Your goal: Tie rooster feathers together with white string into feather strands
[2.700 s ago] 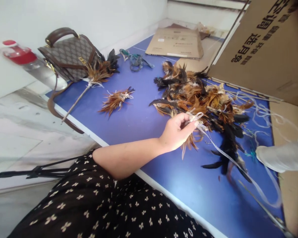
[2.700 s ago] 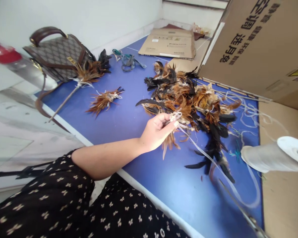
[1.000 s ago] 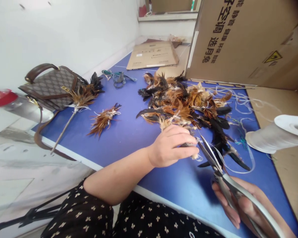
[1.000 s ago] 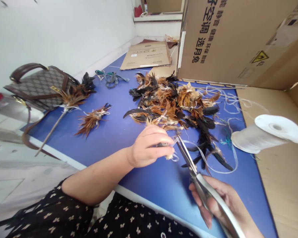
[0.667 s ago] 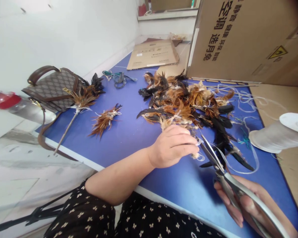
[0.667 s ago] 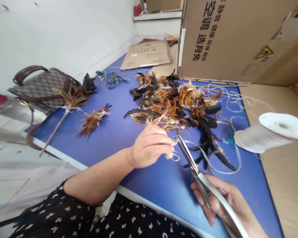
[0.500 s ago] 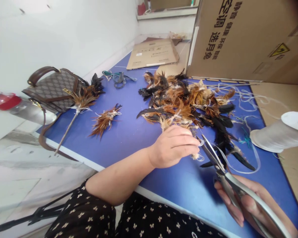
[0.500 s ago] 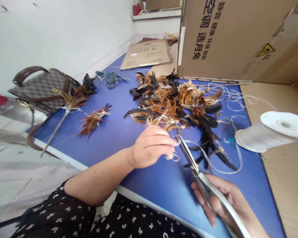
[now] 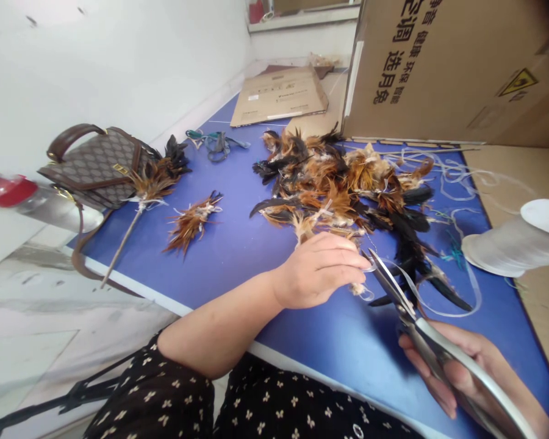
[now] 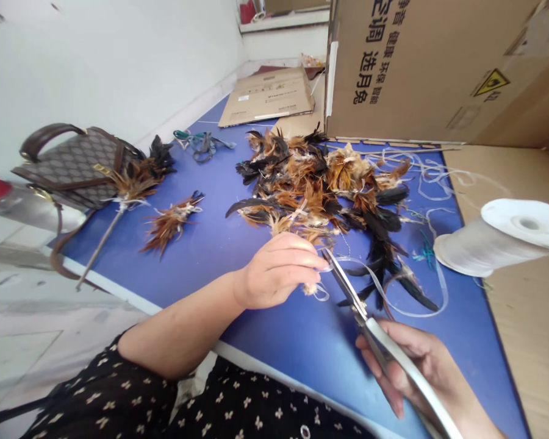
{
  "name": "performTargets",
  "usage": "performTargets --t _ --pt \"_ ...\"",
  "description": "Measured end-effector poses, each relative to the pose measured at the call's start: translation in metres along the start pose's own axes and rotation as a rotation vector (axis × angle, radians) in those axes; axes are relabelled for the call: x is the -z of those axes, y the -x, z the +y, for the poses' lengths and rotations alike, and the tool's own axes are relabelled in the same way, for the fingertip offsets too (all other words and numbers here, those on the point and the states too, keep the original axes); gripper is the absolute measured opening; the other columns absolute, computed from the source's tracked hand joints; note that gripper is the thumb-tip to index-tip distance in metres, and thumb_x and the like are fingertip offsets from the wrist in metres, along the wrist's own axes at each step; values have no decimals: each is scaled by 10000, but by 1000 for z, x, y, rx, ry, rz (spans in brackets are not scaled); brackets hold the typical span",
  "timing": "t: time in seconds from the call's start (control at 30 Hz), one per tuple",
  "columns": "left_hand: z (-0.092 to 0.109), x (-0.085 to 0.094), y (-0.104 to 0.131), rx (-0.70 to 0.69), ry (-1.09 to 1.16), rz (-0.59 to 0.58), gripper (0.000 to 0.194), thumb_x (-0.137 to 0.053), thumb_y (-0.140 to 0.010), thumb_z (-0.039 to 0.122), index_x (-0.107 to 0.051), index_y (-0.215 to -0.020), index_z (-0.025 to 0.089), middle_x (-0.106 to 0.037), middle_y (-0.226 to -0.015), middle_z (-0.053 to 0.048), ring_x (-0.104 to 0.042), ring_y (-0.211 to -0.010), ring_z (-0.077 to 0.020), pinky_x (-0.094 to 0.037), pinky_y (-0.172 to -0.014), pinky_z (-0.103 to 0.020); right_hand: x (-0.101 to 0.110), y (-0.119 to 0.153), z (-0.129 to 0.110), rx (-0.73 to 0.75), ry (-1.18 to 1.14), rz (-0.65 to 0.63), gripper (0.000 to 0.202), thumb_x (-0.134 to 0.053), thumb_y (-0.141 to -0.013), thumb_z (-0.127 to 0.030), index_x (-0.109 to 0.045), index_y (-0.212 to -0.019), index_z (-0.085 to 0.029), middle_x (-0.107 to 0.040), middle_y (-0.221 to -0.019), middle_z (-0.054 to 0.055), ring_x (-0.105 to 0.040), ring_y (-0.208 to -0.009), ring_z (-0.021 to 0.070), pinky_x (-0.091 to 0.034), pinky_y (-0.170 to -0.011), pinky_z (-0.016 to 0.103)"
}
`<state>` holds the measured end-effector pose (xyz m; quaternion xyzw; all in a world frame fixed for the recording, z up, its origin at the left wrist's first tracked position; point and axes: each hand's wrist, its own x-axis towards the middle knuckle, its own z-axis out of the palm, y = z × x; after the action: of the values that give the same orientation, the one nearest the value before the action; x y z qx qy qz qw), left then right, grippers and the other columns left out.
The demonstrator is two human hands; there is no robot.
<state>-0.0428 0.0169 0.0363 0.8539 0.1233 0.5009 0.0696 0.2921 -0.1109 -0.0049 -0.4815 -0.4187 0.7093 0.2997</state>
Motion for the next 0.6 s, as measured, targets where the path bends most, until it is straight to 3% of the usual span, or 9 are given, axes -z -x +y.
performTargets --t 0.1,0.3,0.5,0.6 --pt "-1 0 0 1 13 -17 110 -656 -1087 183 -714 -1176 208 -862 -1202 -94 -769 -1169 -209 -645 -1041 -405 7 1 9 -28 -7 8 812 -941 -658 -821 -876 -1185 -206 -645 -565 44 -486 -394 174 -594 -549 378" --pt "-2 1 0 -8 58 -19 105 -636 -1090 173 -700 -1165 208 -855 -1207 -110 -789 -1201 -224 -670 -1044 -416 24 -2 13 -58 37 -135 790 -899 -747 -789 -857 -1256 -186 -700 -633 91 -534 -401 192 -526 -479 352" --pt "-2 0 0 -11 118 -7 138 -617 -1080 134 -699 -1179 185 -849 -1205 -148 -786 -1229 -225 -681 -1071 -423 37 -3 22 -74 43 -107 773 -913 -738 -765 -866 -1242 -180 -682 -589 68 -565 -376 216 -591 -552 396" --pt "-2 -1 0 -12 127 7 140 -616 -1079 125 -700 -1178 177 -847 -1205 -151 -792 -1221 -226 -683 -1079 -416 46 -3 30 -123 0 -105 694 -932 -751 -708 -875 -1207 -187 -694 -600 85 -579 -380 216 -560 -502 364"
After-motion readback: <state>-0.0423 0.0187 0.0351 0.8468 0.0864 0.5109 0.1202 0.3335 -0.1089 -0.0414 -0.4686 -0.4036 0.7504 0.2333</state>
